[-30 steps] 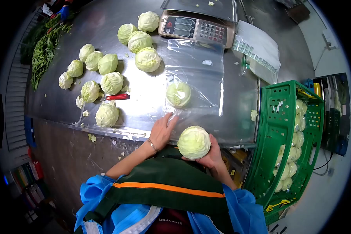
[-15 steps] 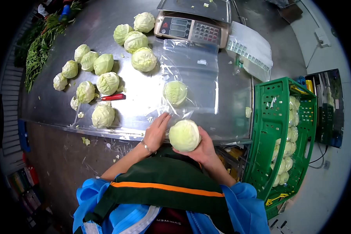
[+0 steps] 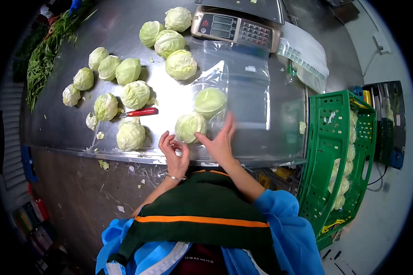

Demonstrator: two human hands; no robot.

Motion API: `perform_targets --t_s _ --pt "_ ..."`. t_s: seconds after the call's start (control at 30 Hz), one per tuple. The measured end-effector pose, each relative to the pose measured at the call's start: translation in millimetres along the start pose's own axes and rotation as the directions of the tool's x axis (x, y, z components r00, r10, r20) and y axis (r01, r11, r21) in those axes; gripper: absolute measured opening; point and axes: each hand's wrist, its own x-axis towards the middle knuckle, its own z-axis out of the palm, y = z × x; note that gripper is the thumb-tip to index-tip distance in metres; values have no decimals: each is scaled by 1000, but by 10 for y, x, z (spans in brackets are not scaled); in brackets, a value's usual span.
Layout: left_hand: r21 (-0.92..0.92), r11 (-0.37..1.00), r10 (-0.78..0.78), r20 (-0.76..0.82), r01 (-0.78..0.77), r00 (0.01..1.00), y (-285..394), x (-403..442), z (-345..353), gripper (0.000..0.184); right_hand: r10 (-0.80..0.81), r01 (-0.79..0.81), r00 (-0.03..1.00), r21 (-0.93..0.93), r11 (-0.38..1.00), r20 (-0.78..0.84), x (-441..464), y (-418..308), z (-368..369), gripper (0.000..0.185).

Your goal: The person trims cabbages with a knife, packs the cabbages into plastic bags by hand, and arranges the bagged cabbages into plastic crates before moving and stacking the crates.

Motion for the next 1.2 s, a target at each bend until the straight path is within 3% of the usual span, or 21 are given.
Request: perform_targets --t_s 0.07,0.1,0.13,0.17,0.23,0.27,0.33,0.43,0.67,0.7,0.77,0.8,0.83,0.9,0.93,0.97,1.0,1.03,1.1,1.17,1.2 --pt "254 967 43 -46 -29 998 -124 53 -22 68 44 -95 988 370 924 146 99 -12 79 80" --pt "373 927 65 -68 -35 996 -174 68 -13 70 133 -192 977 418 888 166 133 -12 77 72" --pt "139 972 -186 -39 190 982 -183 71 -3 60 222 -288 956 461 839 193 162 -51 42 64" --pt "91 972 -219 17 216 976 -191 69 2 56 308 -382 924 499 778 227 180 -66 14 57" --pt "4 964 -262 136 264 955 -184 134 17 49 205 -251 963 301 920 177 281 32 -78 40" --pt "-24 957 -287 64 289 956 -27 270 1 37 142 -171 978 199 965 155 375 94 -130 33" --pt "-44 996 -77 73 81 994 237 610 -96 32 -26 47 994 197 979 -107 585 204 -204 25" --pt "-120 978 180 82 -170 980 1039 1200 -305 23 112 -50 981 350 935 -159 819 -383 -715 21" --pt "-355 870 427 195 -342 883 2207 1751 -513 18 23 276 912 654 705 -409 715 -1058 -1795 14" --pt "-397 837 474 182 -377 862 2188 1819 -415 18 31 228 928 632 741 -370 805 -1029 -1871 13" --pt "-333 895 405 322 -298 856 2034 1929 -313 17 55 133 952 570 811 -301 960 -982 -2012 12" --pt "-307 911 384 379 -277 842 2018 2024 -248 17 90 21 932 300 954 -350 846 -1109 -2073 8" --pt "-282 893 443 428 -350 788 2024 1918 -284 17 2 146 917 338 930 -399 813 -980 -2040 8" --pt "-317 932 326 528 -175 784 1930 1820 -359 18 -114 303 883 368 879 -455 593 -618 -2035 6" --pt "-318 940 282 532 -120 798 1659 1853 -228 18 94 93 911 423 901 -401 546 -834 -1961 5" --pt "-325 943 249 539 -74 805 1552 1925 -132 18 65 73 926 347 935 -371 483 -772 -1899 5" --pt "-124 988 148 602 -91 784 1525 1849 -196 19 24 68 941 259 964 -338 435 -644 -1852 5" --pt "-159 953 303 544 -259 782 1368 1704 -126 19 -34 91 951 172 981 -308 463 -506 -1787 5" --pt "-114 992 113 592 -55 798 1252 1576 -183 18 56 11 948 207 978 -314 343 -324 -1675 7" --pt "80 987 -153 717 137 680 1065 1619 -240 18 33 11 973 187 982 -229 239 -477 -1546 3" --pt "73 994 -105 742 76 662 903 1551 -271 18 -37 62 980 125 990 -194 224 -525 -1490 4"
